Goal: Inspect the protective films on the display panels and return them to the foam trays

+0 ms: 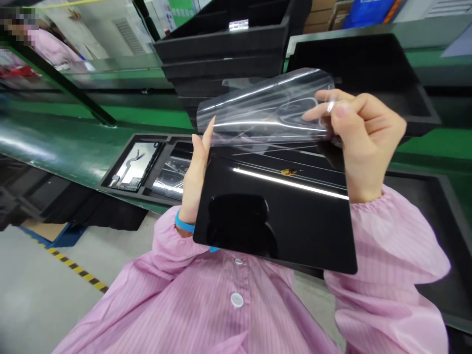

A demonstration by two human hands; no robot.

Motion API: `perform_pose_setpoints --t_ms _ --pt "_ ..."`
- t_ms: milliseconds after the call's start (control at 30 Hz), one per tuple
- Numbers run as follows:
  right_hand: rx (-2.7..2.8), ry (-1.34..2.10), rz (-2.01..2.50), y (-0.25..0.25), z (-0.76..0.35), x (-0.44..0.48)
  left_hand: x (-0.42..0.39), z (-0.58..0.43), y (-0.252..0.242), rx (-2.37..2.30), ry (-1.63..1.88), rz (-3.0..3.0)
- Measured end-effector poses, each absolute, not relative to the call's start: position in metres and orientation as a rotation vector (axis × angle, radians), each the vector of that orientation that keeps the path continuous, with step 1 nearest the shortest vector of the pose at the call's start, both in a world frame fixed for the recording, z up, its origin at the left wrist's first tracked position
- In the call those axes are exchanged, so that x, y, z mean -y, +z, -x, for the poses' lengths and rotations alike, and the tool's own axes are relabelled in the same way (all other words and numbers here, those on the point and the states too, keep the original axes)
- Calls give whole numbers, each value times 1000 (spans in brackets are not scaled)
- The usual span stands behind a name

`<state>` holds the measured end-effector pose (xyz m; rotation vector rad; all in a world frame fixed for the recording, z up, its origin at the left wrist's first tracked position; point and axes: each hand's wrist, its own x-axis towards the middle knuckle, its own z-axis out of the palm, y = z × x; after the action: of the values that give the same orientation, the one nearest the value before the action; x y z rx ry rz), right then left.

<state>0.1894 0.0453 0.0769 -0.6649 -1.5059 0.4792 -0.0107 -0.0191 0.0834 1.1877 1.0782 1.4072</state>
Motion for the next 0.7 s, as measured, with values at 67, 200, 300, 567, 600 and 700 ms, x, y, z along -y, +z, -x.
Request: perform_pose_setpoints --t_ms 67,200,300,567,600,700 --pt "1623 436 602 77 -196 -45 16 15 83 -970 1434 -1135" --pt "2219 497 354 80 -222 -46 16 26 67 -904 1385 -1010" --pt "2165 575 413 76 -233 -45 25 33 45 -860 1280 -995" --pt "1847 -213 1029 89 -209 -23 49 50 -2 -998 1258 -1143" --pt "1854 -353 1049 94 -205 -15 53 52 -6 -1040 1262 -1139" --pt "1962 -803 985 106 -193 16 63 57 -18 -1071 1220 -1109"
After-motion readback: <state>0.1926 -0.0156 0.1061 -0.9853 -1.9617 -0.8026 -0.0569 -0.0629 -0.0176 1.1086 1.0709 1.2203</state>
